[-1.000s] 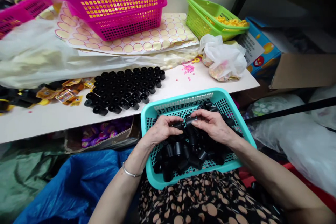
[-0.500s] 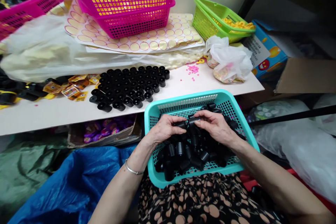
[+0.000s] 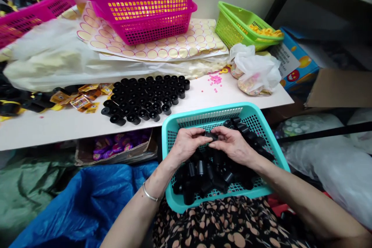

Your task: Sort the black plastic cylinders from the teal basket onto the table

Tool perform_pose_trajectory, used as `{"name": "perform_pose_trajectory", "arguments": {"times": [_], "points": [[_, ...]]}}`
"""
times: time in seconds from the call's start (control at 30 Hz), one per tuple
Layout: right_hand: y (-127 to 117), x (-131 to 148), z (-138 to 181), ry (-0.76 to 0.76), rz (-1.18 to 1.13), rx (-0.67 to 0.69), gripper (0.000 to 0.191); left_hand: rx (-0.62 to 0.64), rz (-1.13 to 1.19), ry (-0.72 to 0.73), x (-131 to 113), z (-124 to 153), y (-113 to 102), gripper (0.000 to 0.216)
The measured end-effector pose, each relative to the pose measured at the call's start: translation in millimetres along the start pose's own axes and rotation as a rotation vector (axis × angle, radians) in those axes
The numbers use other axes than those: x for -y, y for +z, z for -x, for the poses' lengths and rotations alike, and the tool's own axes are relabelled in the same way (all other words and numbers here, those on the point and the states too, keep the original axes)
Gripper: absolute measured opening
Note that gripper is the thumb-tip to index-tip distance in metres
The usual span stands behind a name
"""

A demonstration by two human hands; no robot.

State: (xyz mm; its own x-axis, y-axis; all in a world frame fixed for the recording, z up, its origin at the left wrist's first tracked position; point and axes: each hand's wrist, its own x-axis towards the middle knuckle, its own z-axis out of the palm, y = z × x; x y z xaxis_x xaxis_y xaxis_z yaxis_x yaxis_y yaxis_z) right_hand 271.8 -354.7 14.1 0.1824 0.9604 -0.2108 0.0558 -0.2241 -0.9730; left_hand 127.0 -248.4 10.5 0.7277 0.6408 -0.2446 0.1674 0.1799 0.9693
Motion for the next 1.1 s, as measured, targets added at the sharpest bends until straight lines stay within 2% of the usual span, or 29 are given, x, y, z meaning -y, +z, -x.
{"name": "perform_pose_trajectory", "arguments": {"times": [0.13,0.2,0.27,0.33,0.4,0.47,0.57,0.67,0.77,0.83,0.9,0.97,1.0,1.03,1.1], "points": [[6,8,-6,-0.172,0.358,-0.006,0.028,0.039,-0.18,0.19,-7,5,5,0.032],[5,18,-14,-0.261,0.59,-0.061,0.026,-0.023,-0.217,0.232,-9,5,4,0.037],[0,28,-29,-0.321,0.717,-0.14,0.023,-0.125,-0.196,0.252,-11,4,1,0.046],[-9,36,-56,-0.319,0.724,-0.235,0.024,-0.221,-0.181,0.28,-13,2,-5,0.049],[-18,39,-92,-0.247,0.717,-0.316,0.028,-0.264,-0.251,0.304,-14,1,-11,0.039],[-27,39,-131,-0.155,0.763,-0.338,0.029,-0.249,-0.387,0.305,-14,2,-17,0.024],[-32,34,-180,-0.121,0.803,-0.342,0.026,-0.165,-0.547,0.295,-9,7,-21,0.012],[-27,33,-212,-0.12,0.831,-0.343,0.027,-0.111,-0.589,0.295,-4,14,-26,0.011],[-20,36,-232,-0.135,0.839,-0.318,0.027,-0.136,-0.613,0.285,-1,19,-33,0.009],[-18,40,-236,-0.137,0.841,-0.303,0.029,-0.118,-0.649,0.268,1,19,-39,0.011],[-19,46,-228,-0.153,0.844,-0.325,0.031,-0.047,-0.715,0.245,3,17,-42,0.014],[-20,52,-203,-0.206,0.821,-0.321,0.025,0.044,-0.81,0.227,7,16,-44,0.016],[-21,54,-185,-0.239,0.794,-0.269,0.015,0.084,-0.869,0.217,9,15,-43,0.016],[-22,55,-164,-0.265,0.752,-0.145,0.01,0.117,-0.932,0.2,11,13,-42,0.015],[-24,52,-120,-0.221,0.728,0.235,0.011,0.146,-1.062,0.135,13,11,-39,0.012]]}}
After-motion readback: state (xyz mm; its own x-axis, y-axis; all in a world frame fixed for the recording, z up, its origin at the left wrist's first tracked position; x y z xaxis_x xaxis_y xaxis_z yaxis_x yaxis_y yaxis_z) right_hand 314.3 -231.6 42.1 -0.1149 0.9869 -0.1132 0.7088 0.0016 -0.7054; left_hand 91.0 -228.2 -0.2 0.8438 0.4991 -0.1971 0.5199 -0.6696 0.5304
